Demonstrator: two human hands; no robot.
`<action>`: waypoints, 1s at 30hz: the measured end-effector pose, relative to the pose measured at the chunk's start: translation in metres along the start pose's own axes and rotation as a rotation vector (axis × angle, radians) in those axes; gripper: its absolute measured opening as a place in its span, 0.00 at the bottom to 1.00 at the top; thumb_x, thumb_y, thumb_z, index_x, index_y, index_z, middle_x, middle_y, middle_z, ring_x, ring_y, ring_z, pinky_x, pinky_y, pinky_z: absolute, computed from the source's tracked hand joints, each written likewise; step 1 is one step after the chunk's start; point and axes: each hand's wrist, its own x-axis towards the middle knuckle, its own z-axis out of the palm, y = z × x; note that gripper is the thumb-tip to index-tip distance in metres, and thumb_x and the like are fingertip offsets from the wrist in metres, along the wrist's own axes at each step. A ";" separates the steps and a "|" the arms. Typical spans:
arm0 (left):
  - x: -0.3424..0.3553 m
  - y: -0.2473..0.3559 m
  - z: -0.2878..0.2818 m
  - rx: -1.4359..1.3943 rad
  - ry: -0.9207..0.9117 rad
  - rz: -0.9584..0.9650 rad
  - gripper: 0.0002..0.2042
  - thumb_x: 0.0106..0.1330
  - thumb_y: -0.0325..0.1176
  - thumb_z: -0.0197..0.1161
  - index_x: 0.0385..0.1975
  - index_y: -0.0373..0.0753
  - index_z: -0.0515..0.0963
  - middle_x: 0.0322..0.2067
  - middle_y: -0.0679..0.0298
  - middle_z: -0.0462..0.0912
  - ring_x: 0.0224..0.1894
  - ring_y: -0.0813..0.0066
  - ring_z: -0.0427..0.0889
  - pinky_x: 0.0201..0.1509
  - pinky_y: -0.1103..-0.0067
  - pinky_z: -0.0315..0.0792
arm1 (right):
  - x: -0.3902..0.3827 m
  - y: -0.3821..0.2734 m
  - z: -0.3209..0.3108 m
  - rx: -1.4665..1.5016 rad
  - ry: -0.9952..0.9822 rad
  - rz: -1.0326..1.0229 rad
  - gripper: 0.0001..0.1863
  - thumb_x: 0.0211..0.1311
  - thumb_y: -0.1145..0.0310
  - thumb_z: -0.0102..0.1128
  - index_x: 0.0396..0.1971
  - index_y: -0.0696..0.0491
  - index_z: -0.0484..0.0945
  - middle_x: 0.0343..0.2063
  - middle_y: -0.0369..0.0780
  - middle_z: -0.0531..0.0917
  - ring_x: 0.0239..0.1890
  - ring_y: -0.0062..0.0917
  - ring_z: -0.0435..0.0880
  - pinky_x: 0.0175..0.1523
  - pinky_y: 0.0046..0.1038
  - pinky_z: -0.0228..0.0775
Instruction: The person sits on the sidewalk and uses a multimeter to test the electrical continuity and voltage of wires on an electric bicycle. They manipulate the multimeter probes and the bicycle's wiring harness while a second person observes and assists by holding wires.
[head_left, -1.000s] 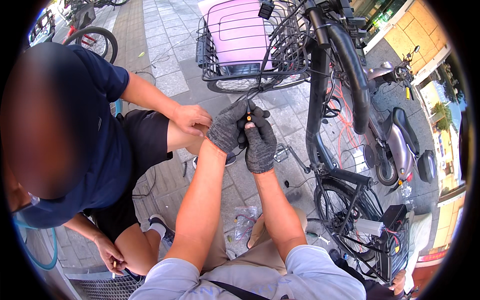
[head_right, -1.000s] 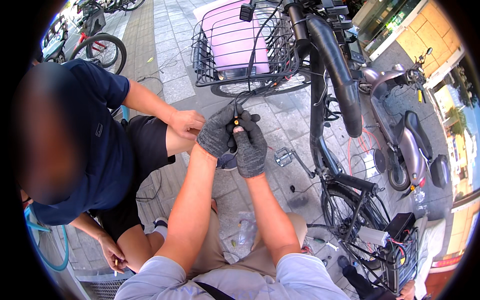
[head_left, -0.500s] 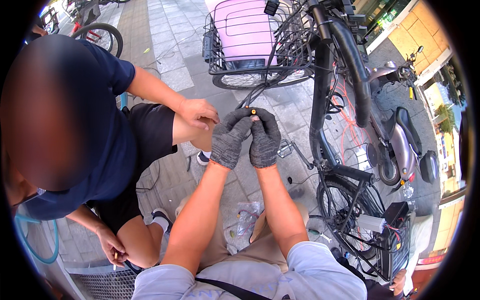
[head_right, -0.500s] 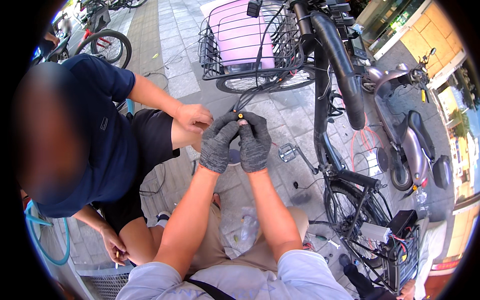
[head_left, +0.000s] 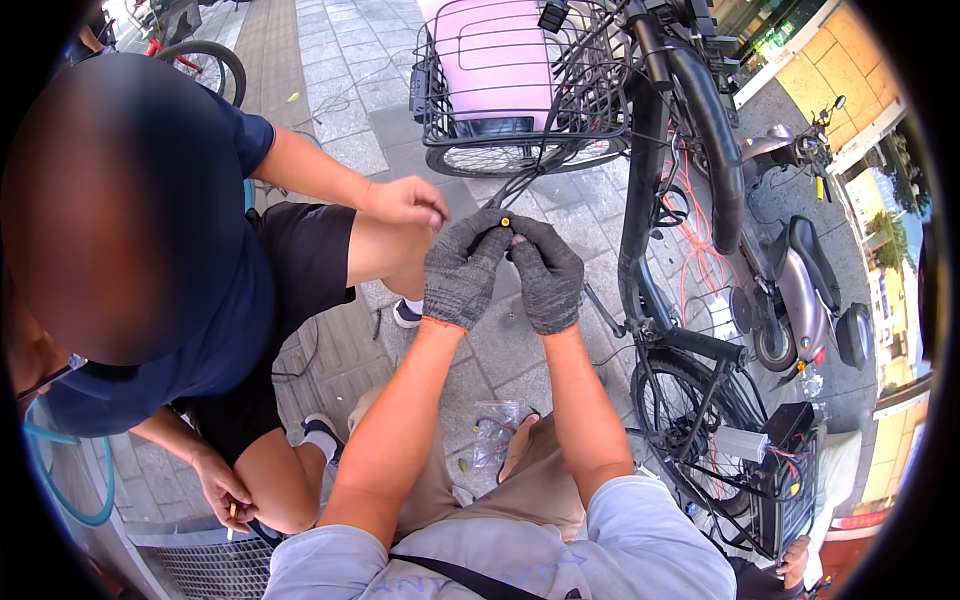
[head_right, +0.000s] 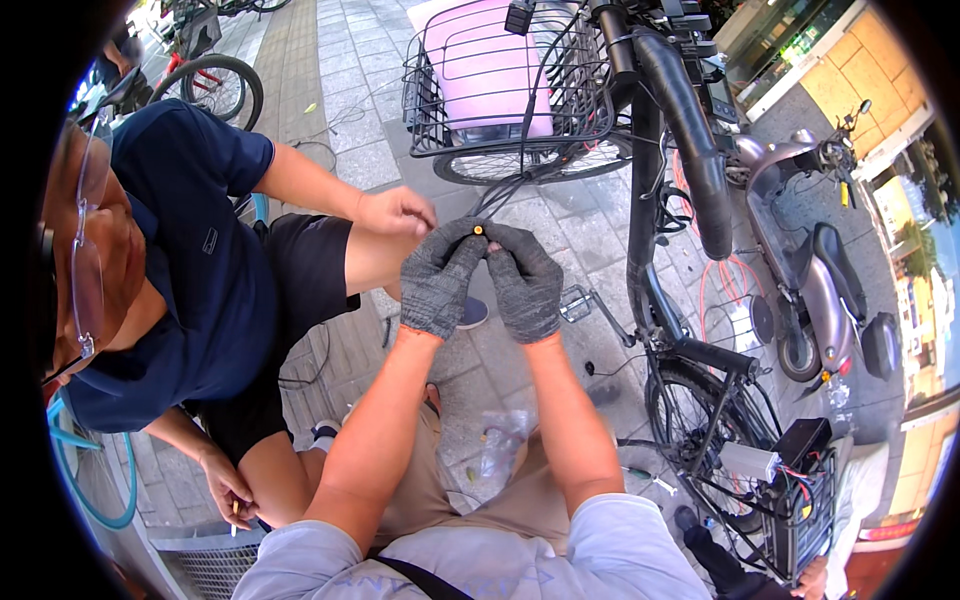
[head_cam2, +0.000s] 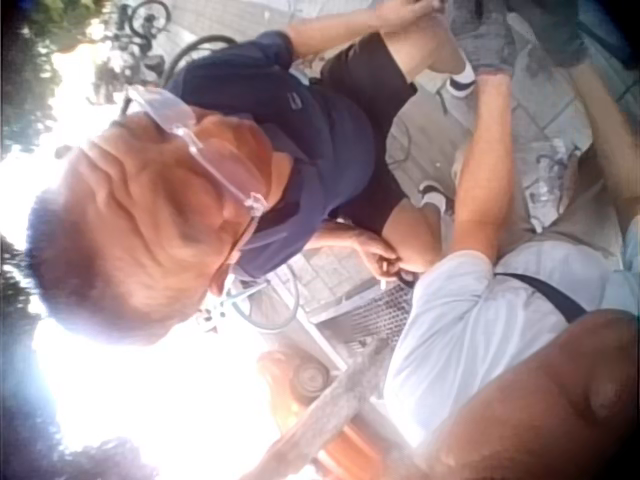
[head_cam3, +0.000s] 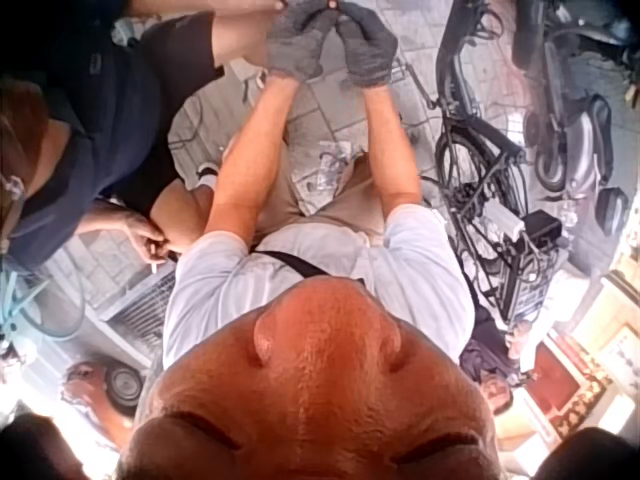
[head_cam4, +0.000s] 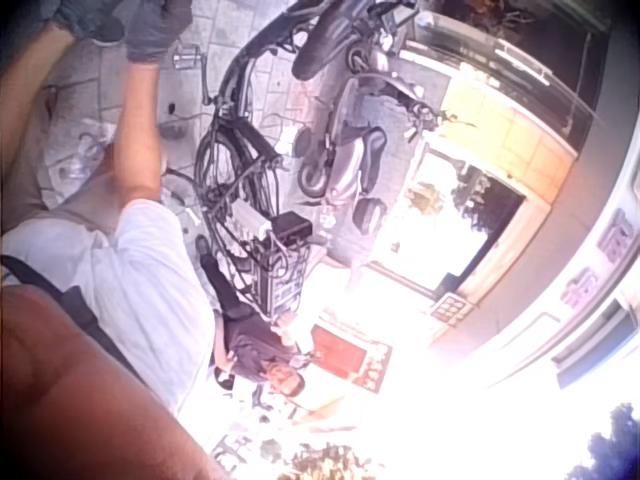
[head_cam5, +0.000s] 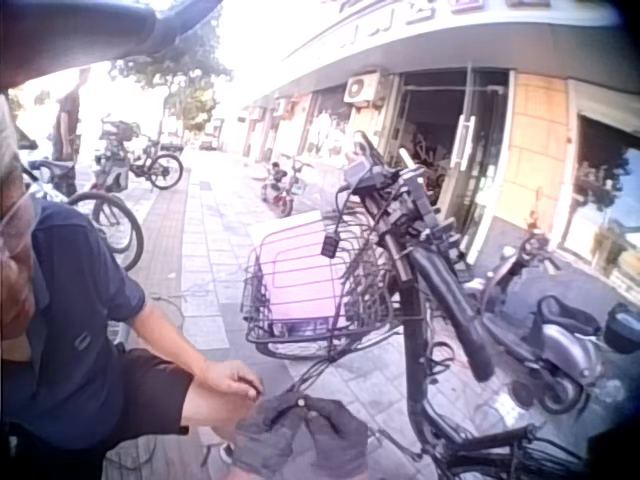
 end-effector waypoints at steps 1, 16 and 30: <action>0.001 0.002 -0.002 0.031 0.002 -0.009 0.11 0.68 0.24 0.65 0.48 0.32 0.82 0.43 0.63 0.86 0.43 0.79 0.83 0.49 0.81 0.77 | 0.002 -0.011 -0.001 0.035 -0.033 0.056 0.12 0.64 0.76 0.63 0.47 0.57 0.84 0.39 0.38 0.87 0.39 0.19 0.82 0.45 0.24 0.76; -0.005 0.007 -0.003 0.086 0.062 0.066 0.10 0.69 0.25 0.63 0.48 0.36 0.83 0.40 0.62 0.88 0.41 0.78 0.83 0.47 0.79 0.77 | 0.005 -0.038 0.006 0.070 -0.019 0.302 0.12 0.65 0.70 0.67 0.44 0.60 0.85 0.35 0.39 0.88 0.36 0.17 0.83 0.42 0.21 0.76; -0.007 -0.004 0.002 0.326 0.108 0.406 0.09 0.68 0.22 0.62 0.46 0.35 0.82 0.41 0.60 0.84 0.43 0.70 0.82 0.50 0.75 0.76 | -0.002 -0.038 0.000 0.038 0.022 0.237 0.10 0.64 0.71 0.67 0.42 0.60 0.85 0.33 0.39 0.88 0.35 0.18 0.83 0.42 0.24 0.77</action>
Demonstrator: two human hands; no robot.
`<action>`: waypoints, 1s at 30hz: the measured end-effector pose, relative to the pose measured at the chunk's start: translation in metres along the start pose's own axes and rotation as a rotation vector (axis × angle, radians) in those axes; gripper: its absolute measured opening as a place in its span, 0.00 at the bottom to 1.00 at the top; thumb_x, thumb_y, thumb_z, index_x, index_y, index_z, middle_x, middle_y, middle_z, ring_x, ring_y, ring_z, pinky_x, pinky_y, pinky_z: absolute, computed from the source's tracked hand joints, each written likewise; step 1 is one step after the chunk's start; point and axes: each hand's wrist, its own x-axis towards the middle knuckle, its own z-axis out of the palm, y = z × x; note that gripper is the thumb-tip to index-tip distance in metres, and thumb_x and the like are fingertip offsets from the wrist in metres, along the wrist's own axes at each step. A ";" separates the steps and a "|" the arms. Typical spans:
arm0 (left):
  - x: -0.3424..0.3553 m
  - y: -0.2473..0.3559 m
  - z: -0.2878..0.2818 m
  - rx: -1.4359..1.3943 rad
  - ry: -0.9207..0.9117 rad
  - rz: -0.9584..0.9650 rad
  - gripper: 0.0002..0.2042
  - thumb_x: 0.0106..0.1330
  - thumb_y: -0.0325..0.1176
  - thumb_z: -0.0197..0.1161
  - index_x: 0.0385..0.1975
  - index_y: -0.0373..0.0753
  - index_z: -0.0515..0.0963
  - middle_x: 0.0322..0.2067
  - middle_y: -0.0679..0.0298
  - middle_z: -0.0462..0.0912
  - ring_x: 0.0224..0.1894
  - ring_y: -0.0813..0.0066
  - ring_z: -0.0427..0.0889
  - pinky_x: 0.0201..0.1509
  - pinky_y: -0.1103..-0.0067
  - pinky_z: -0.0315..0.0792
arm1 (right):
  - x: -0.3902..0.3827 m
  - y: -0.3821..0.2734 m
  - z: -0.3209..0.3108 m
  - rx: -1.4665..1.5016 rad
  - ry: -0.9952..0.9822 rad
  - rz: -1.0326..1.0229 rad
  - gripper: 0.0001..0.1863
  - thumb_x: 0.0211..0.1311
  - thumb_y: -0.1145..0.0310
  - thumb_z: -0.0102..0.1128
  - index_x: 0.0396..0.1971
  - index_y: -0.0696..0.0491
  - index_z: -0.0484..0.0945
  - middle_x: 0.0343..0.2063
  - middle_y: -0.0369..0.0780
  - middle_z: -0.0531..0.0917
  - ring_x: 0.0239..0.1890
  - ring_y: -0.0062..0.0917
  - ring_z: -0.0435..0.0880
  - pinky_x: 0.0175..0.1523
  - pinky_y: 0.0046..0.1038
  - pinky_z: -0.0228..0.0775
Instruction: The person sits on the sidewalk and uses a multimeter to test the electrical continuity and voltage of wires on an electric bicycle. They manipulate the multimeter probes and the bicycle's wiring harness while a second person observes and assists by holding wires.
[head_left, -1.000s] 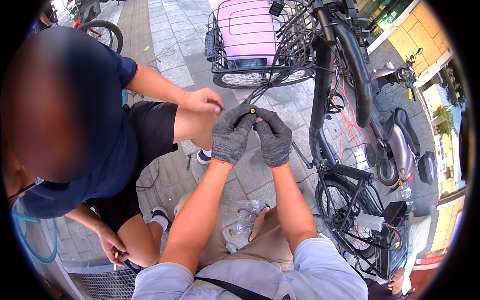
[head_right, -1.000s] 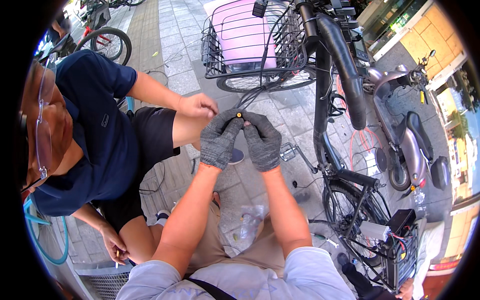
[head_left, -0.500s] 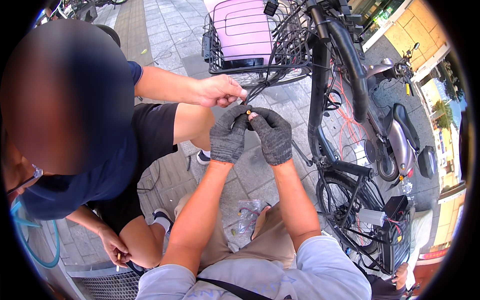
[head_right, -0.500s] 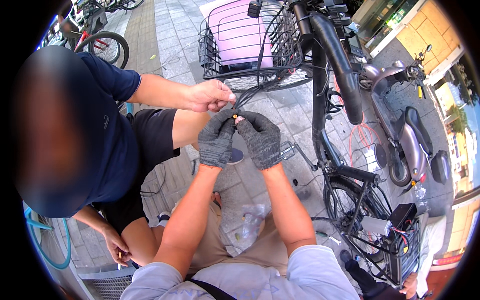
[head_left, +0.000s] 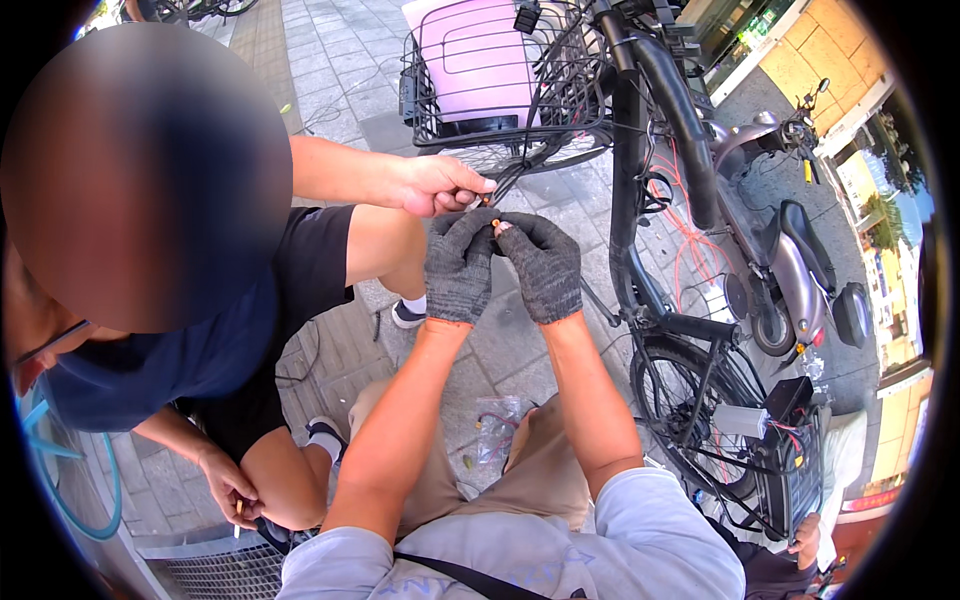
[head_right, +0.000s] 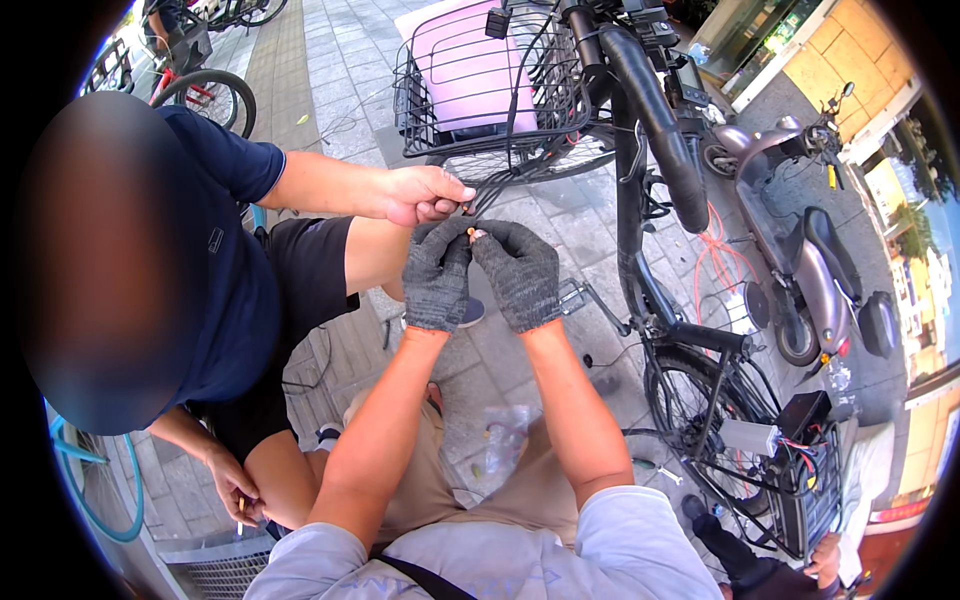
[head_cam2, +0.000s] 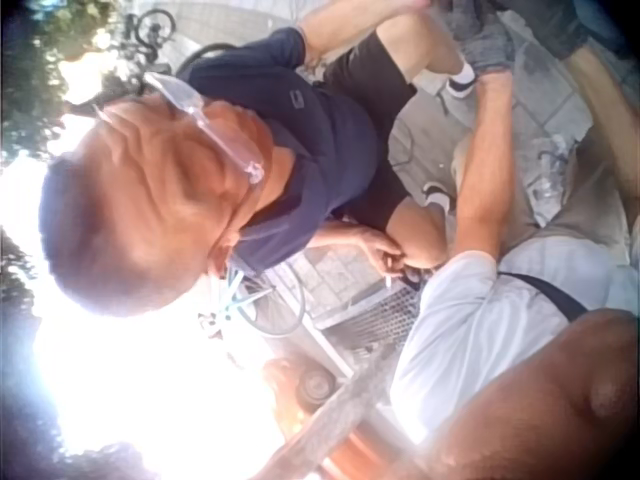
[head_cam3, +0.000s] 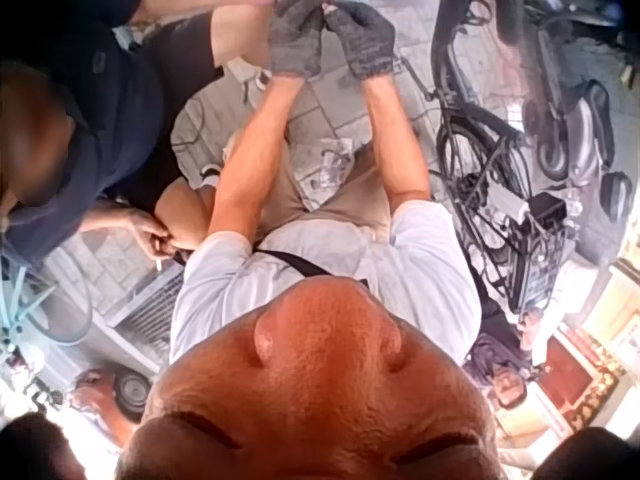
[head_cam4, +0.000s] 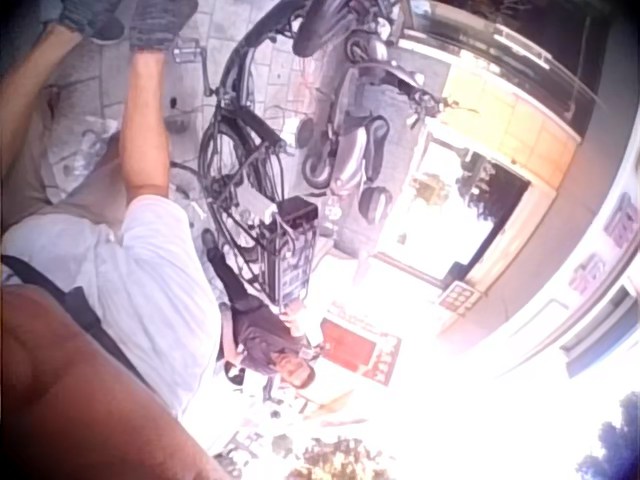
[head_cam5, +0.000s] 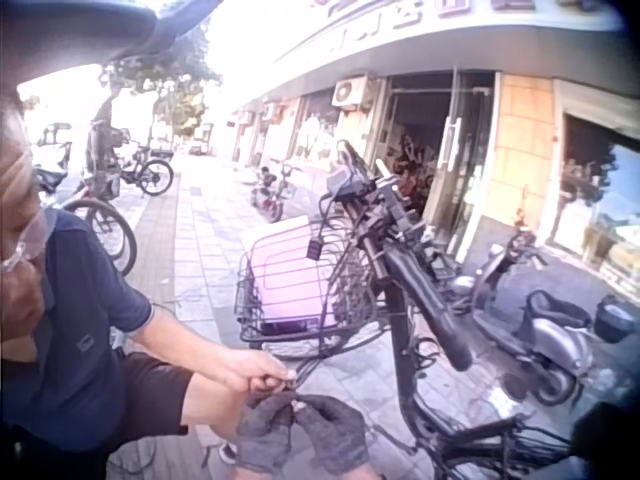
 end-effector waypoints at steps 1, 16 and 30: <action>-0.001 0.001 -0.001 0.003 -0.008 -0.001 0.09 0.68 0.22 0.62 0.47 0.35 0.82 0.40 0.61 0.83 0.42 0.71 0.81 0.48 0.76 0.76 | -0.002 -0.006 0.001 0.016 -0.008 0.003 0.11 0.64 0.71 0.67 0.42 0.60 0.85 0.32 0.40 0.88 0.35 0.18 0.84 0.42 0.24 0.77; -0.021 0.061 -0.056 -0.618 -0.084 -0.817 0.11 0.71 0.32 0.63 0.49 0.37 0.83 0.36 0.67 0.85 0.32 0.82 0.82 0.26 0.83 0.72 | -0.042 -0.019 0.008 -0.010 -0.106 -0.040 0.09 0.62 0.72 0.68 0.40 0.59 0.84 0.34 0.39 0.87 0.35 0.18 0.84 0.41 0.24 0.78; -0.044 0.052 -0.076 -1.368 -0.323 -1.163 0.16 0.70 0.47 0.61 0.47 0.42 0.78 0.38 0.67 0.84 0.36 0.80 0.82 0.25 0.84 0.72 | -0.081 -0.051 0.019 0.044 -0.100 -0.002 0.09 0.62 0.73 0.67 0.41 0.57 0.84 0.34 0.37 0.84 0.31 0.18 0.83 0.35 0.23 0.78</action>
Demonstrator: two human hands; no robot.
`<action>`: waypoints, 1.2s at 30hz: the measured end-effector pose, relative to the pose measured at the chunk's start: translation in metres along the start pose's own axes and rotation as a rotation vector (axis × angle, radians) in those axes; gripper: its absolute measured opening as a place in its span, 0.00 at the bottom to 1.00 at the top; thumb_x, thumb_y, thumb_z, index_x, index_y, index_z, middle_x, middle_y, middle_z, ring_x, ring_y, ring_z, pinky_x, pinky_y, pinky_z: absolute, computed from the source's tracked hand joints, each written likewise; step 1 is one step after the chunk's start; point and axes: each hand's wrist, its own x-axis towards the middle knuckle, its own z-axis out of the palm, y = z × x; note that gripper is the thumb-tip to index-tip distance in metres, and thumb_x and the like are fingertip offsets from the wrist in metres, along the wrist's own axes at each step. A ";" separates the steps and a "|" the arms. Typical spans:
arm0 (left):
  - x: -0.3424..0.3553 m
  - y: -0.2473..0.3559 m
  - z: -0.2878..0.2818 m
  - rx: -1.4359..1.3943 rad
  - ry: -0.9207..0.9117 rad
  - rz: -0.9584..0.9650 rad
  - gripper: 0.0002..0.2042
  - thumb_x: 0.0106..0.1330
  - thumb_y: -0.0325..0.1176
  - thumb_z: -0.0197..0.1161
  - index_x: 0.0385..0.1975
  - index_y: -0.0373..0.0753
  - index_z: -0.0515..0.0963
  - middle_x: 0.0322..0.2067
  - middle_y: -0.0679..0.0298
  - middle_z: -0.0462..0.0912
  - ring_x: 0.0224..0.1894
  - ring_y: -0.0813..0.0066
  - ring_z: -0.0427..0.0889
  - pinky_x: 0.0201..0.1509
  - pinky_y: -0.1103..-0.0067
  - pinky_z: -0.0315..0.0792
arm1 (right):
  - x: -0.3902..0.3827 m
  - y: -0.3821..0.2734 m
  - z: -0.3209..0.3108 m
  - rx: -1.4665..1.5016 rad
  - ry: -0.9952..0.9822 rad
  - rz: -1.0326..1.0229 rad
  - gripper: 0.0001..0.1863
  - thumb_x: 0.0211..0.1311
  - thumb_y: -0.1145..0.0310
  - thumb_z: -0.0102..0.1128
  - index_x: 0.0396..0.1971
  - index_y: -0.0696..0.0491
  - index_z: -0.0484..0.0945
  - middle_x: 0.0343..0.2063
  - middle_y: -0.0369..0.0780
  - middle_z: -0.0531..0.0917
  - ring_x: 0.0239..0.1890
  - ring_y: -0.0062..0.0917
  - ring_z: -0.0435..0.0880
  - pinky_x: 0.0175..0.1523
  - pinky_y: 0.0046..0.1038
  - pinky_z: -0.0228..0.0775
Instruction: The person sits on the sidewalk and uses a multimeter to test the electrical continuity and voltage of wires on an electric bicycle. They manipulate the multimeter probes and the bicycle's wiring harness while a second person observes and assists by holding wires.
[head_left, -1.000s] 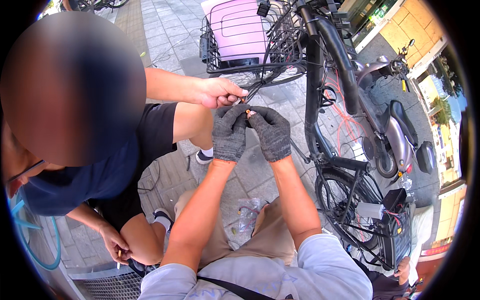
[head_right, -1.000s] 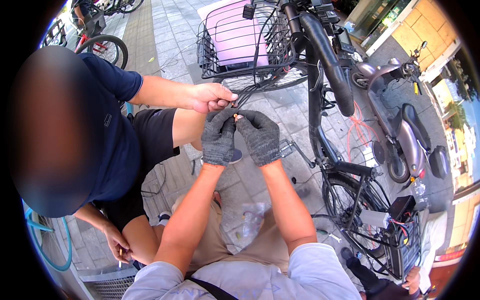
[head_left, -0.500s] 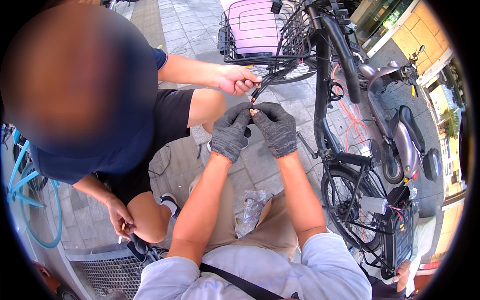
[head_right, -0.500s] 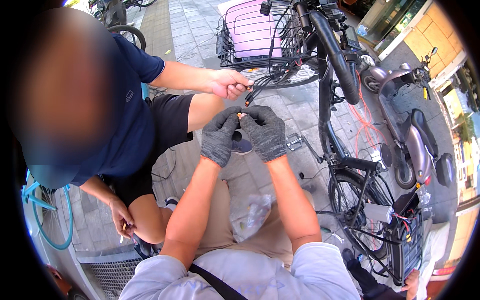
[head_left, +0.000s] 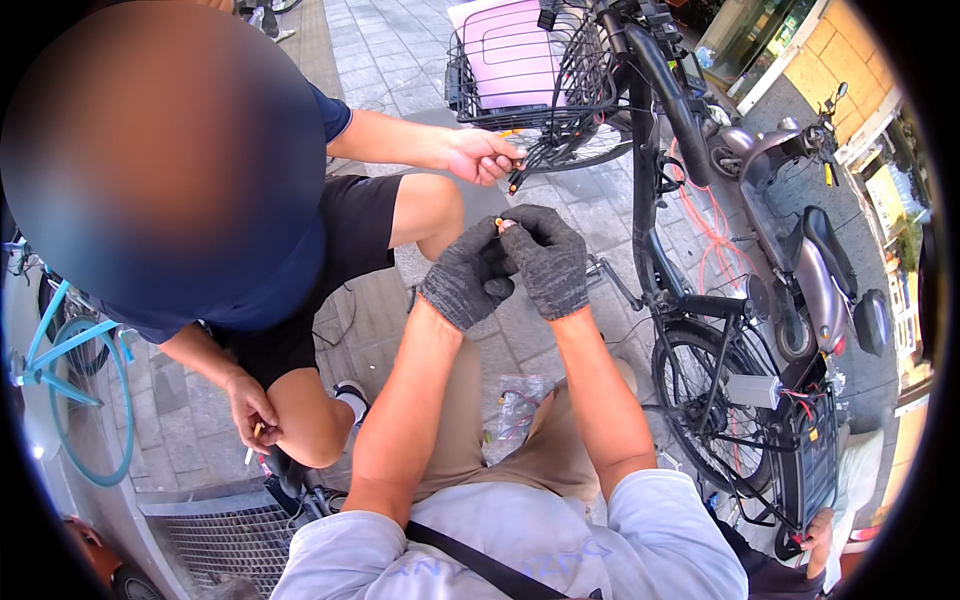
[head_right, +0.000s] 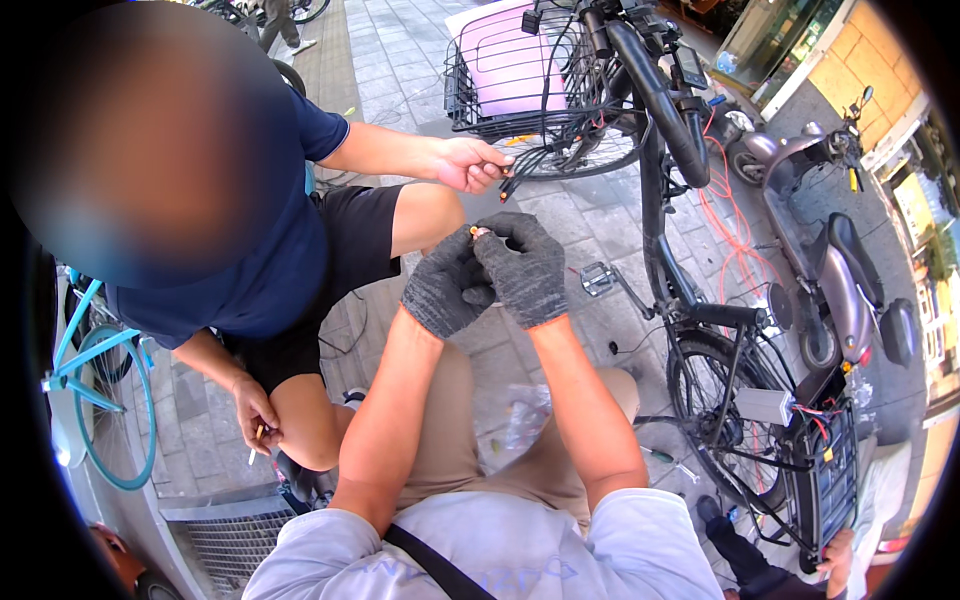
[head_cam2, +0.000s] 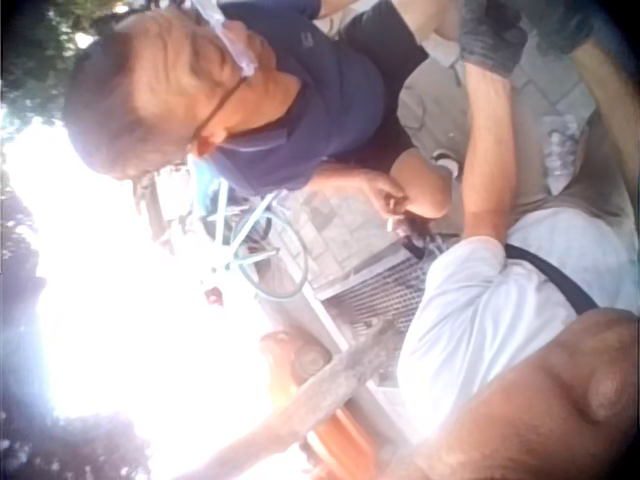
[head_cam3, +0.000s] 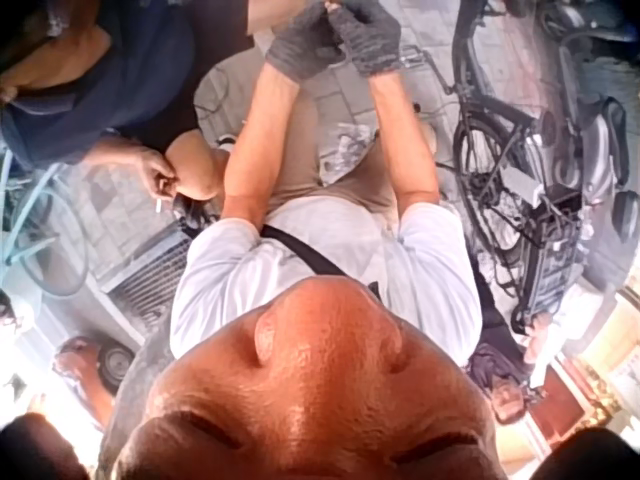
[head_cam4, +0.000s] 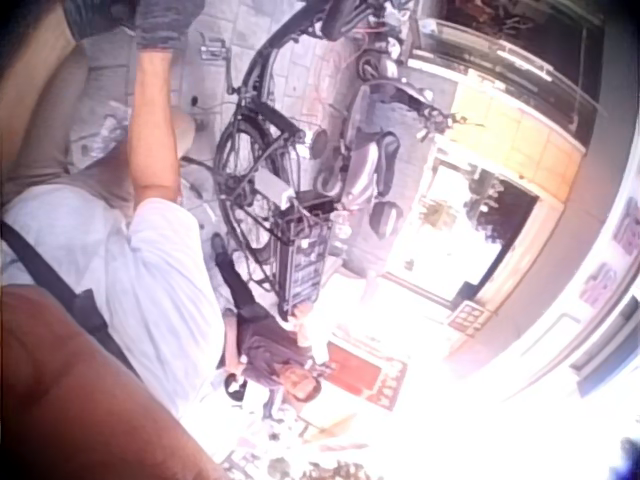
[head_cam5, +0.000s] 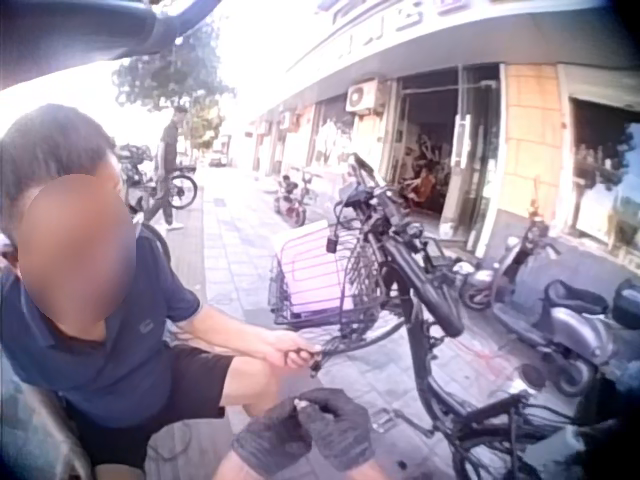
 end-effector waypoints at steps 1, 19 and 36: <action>-0.002 -0.001 0.006 -0.012 -0.003 -0.026 0.16 0.70 0.47 0.61 0.48 0.42 0.78 0.38 0.67 0.84 0.36 0.80 0.82 0.25 0.84 0.72 | -0.003 0.000 0.002 -0.023 0.014 -0.056 0.09 0.61 0.73 0.67 0.40 0.57 0.84 0.36 0.37 0.83 0.32 0.18 0.83 0.34 0.23 0.78; -0.016 -0.015 -0.013 -0.197 -0.192 0.022 0.15 0.66 0.39 0.63 0.48 0.41 0.79 0.43 0.64 0.85 0.40 0.74 0.83 0.33 0.79 0.74 | -0.038 0.003 0.006 0.030 0.065 -0.072 0.06 0.60 0.74 0.66 0.37 0.56 0.83 0.36 0.38 0.81 0.35 0.23 0.82 0.42 0.28 0.77; -0.020 -0.022 -0.009 -0.128 -0.275 0.118 0.09 0.66 0.37 0.64 0.43 0.44 0.78 0.40 0.68 0.83 0.44 0.70 0.81 0.47 0.72 0.75 | -0.057 -0.013 -0.017 -0.052 0.028 -0.135 0.07 0.61 0.72 0.66 0.38 0.57 0.83 0.34 0.39 0.83 0.36 0.23 0.85 0.43 0.27 0.78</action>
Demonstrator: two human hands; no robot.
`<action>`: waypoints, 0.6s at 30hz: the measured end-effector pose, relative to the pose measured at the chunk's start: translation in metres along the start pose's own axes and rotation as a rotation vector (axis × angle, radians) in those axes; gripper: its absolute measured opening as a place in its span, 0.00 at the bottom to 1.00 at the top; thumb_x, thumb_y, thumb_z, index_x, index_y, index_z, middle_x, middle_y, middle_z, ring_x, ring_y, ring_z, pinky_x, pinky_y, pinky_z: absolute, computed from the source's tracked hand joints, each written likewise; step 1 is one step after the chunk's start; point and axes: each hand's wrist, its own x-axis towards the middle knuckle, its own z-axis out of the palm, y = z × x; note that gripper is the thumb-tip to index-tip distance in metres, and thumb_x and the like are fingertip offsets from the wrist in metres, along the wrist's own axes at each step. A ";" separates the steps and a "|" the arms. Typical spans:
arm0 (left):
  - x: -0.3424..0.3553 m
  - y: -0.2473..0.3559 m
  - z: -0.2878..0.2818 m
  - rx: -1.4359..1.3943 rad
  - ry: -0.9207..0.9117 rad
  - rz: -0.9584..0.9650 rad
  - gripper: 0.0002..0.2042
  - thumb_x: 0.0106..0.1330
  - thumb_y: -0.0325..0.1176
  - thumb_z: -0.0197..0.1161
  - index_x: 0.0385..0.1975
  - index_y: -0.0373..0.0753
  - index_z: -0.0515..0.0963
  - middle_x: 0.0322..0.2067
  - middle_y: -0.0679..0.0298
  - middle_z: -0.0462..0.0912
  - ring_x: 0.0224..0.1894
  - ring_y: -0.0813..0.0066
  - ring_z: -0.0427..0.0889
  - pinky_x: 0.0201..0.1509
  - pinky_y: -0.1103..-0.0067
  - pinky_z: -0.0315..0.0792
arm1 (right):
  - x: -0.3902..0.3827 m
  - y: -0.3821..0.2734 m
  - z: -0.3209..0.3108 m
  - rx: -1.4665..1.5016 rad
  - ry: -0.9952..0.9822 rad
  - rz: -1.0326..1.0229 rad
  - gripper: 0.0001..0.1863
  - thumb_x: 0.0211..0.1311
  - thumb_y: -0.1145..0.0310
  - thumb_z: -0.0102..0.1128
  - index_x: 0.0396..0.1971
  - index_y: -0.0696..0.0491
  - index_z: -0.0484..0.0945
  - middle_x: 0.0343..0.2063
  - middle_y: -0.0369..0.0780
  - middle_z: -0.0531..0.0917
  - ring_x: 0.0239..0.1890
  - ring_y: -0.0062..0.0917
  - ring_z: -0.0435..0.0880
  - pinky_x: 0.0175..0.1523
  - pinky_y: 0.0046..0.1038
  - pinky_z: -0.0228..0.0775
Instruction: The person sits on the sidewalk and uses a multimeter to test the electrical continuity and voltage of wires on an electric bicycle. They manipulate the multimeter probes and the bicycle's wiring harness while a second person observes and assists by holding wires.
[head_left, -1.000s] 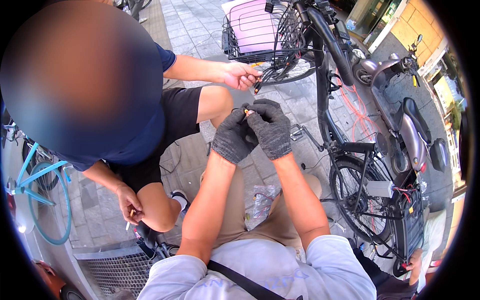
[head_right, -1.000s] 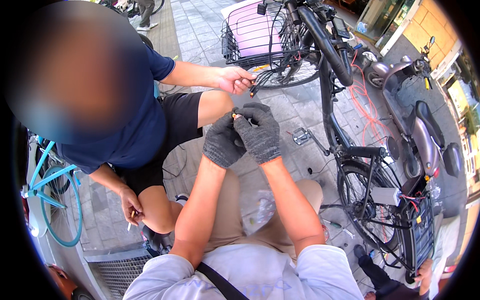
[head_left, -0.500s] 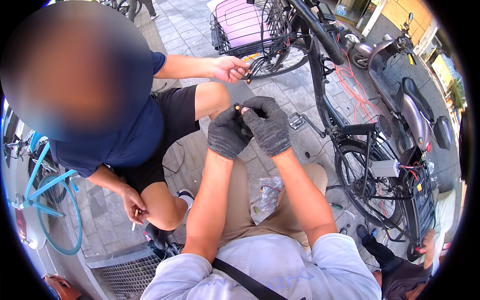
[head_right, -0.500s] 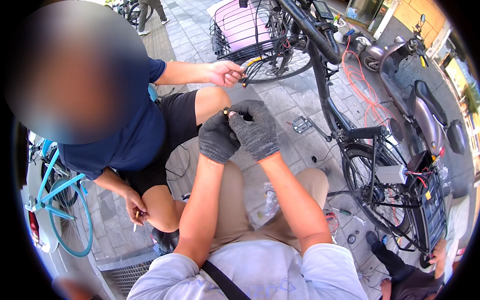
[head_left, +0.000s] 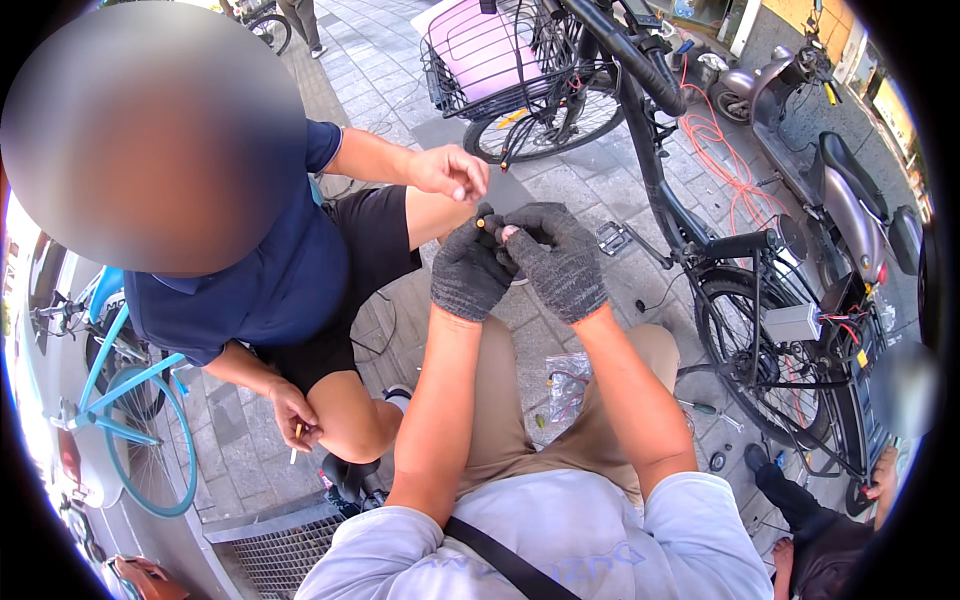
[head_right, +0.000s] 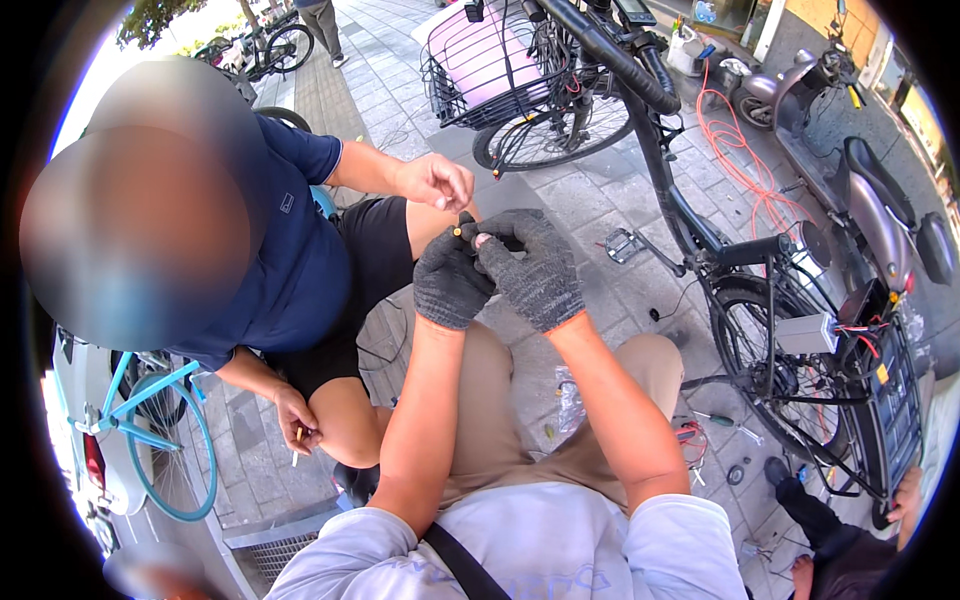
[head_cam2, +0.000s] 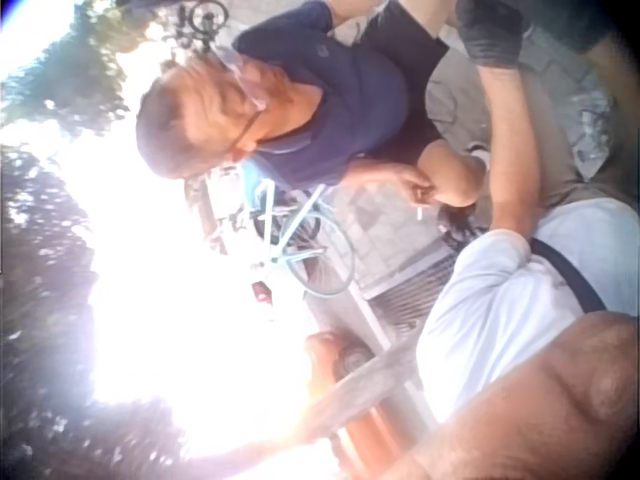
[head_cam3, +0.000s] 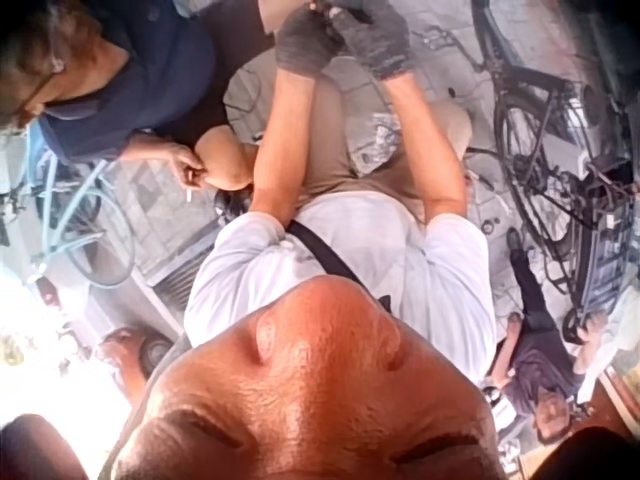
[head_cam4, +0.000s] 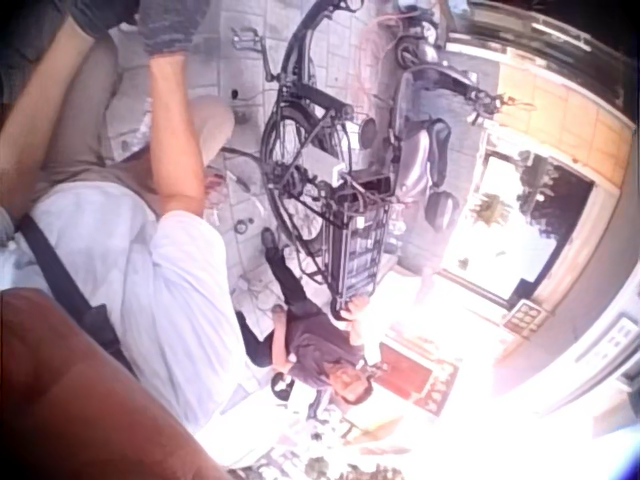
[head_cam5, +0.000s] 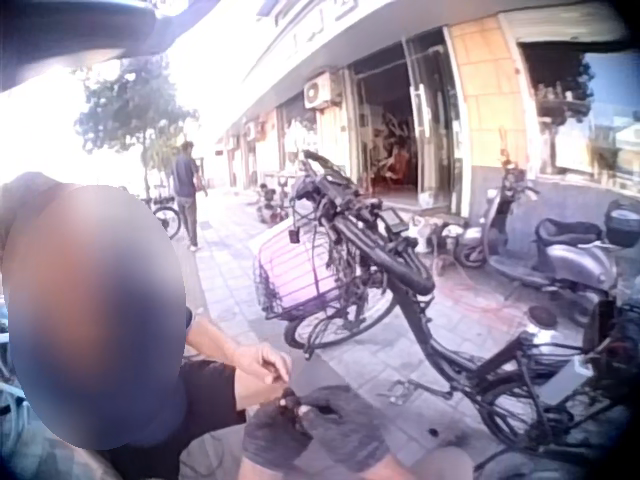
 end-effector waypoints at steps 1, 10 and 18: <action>0.002 0.002 0.000 -0.009 -0.050 -0.011 0.09 0.66 0.37 0.64 0.42 0.44 0.78 0.40 0.68 0.82 0.44 0.70 0.81 0.48 0.72 0.76 | -0.003 -0.002 -0.001 -0.008 0.007 -0.006 0.07 0.61 0.72 0.66 0.38 0.57 0.83 0.34 0.38 0.83 0.36 0.22 0.85 0.43 0.27 0.78; -0.001 0.002 0.006 -0.117 -0.099 -0.059 0.09 0.69 0.36 0.62 0.41 0.38 0.80 0.41 0.64 0.83 0.46 0.67 0.81 0.49 0.71 0.76 | -0.025 -0.014 -0.045 -0.183 0.092 -0.063 0.09 0.60 0.74 0.67 0.40 0.58 0.82 0.36 0.39 0.83 0.35 0.21 0.83 0.42 0.25 0.76; 0.005 0.006 0.019 0.001 -0.053 -0.024 0.09 0.68 0.31 0.59 0.44 0.37 0.75 0.36 0.65 0.74 0.42 0.72 0.74 0.44 0.74 0.69 | -0.154 -0.008 -0.178 -0.435 0.387 0.071 0.08 0.64 0.75 0.64 0.43 0.57 0.82 0.38 0.39 0.83 0.36 0.19 0.82 0.43 0.23 0.74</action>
